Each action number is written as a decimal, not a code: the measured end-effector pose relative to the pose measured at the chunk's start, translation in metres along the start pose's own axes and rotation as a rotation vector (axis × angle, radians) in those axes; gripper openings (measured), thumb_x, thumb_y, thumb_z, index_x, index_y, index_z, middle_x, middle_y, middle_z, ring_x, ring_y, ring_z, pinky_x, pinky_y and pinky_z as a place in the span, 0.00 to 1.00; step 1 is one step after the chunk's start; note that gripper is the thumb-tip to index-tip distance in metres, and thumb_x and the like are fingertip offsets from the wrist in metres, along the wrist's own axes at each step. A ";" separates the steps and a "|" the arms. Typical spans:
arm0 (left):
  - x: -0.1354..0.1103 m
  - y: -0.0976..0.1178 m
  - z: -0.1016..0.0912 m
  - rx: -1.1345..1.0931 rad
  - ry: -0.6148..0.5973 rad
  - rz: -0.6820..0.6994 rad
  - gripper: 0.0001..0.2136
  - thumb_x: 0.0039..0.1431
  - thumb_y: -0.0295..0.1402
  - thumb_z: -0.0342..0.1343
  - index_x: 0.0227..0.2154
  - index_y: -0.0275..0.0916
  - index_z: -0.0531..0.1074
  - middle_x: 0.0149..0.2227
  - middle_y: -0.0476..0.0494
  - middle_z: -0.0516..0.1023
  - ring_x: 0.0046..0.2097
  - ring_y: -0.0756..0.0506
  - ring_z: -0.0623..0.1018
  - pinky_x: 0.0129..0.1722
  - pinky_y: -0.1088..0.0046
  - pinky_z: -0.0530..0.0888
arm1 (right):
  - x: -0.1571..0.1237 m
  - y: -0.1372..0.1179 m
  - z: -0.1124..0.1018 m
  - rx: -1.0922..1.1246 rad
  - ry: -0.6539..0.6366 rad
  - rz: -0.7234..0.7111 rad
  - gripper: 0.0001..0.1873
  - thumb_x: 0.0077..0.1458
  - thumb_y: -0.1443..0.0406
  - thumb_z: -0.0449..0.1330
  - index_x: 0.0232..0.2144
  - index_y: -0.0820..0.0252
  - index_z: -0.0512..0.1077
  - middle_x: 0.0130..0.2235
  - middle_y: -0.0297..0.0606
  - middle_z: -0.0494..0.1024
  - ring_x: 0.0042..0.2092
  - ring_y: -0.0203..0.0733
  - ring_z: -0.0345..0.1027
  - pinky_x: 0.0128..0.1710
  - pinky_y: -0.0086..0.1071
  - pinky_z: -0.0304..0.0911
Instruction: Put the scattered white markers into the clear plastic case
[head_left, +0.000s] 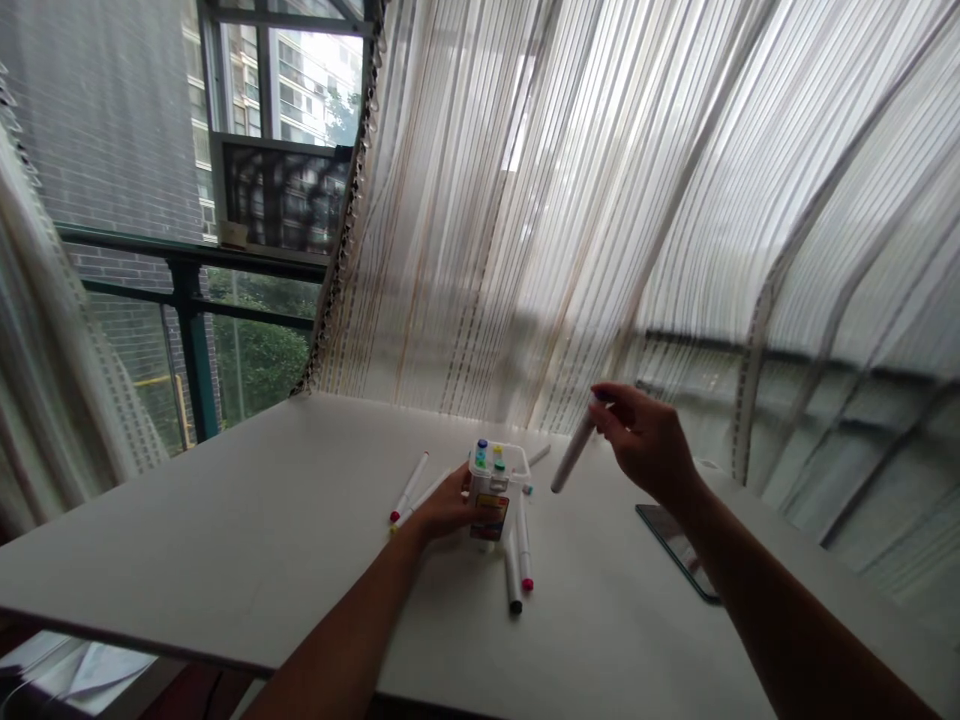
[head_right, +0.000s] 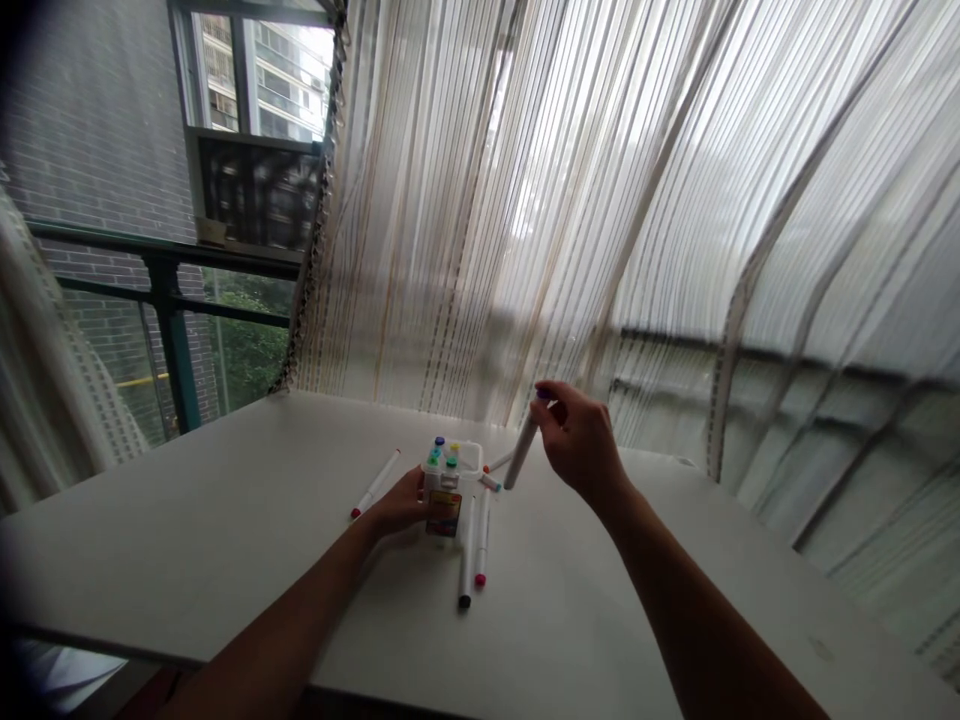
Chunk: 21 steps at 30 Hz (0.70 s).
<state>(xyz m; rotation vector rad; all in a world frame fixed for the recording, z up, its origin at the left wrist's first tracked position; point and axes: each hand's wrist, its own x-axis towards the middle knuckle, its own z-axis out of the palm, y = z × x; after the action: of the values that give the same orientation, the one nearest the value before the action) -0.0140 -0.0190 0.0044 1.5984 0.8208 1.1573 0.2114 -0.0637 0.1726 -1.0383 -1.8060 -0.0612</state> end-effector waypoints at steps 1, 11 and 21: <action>0.000 0.000 0.000 0.001 0.001 0.003 0.27 0.35 0.36 0.70 0.40 0.37 0.69 0.41 0.38 0.76 0.40 0.39 0.75 0.43 0.59 0.68 | 0.006 -0.007 -0.001 0.064 0.053 -0.027 0.15 0.50 0.63 0.55 0.39 0.65 0.71 0.25 0.36 0.73 0.25 0.38 0.68 0.29 0.33 0.65; 0.000 0.003 0.003 -0.014 -0.010 0.008 0.25 0.35 0.38 0.70 0.37 0.37 0.69 0.37 0.41 0.75 0.38 0.41 0.75 0.40 0.63 0.69 | 0.008 -0.014 0.061 0.103 -0.180 -0.028 0.10 0.49 0.69 0.55 0.35 0.65 0.72 0.26 0.39 0.75 0.27 0.37 0.68 0.30 0.30 0.64; 0.000 0.005 0.003 -0.032 0.008 0.000 0.27 0.34 0.36 0.70 0.39 0.36 0.67 0.37 0.42 0.74 0.38 0.41 0.74 0.40 0.64 0.67 | -0.007 -0.013 0.083 -0.126 -0.449 -0.016 0.08 0.46 0.70 0.59 0.32 0.62 0.77 0.26 0.36 0.77 0.28 0.36 0.68 0.30 0.26 0.60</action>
<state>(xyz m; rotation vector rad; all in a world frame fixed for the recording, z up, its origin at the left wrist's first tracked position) -0.0116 -0.0218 0.0090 1.5686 0.8038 1.1717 0.1431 -0.0374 0.1316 -1.1953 -2.2387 0.0537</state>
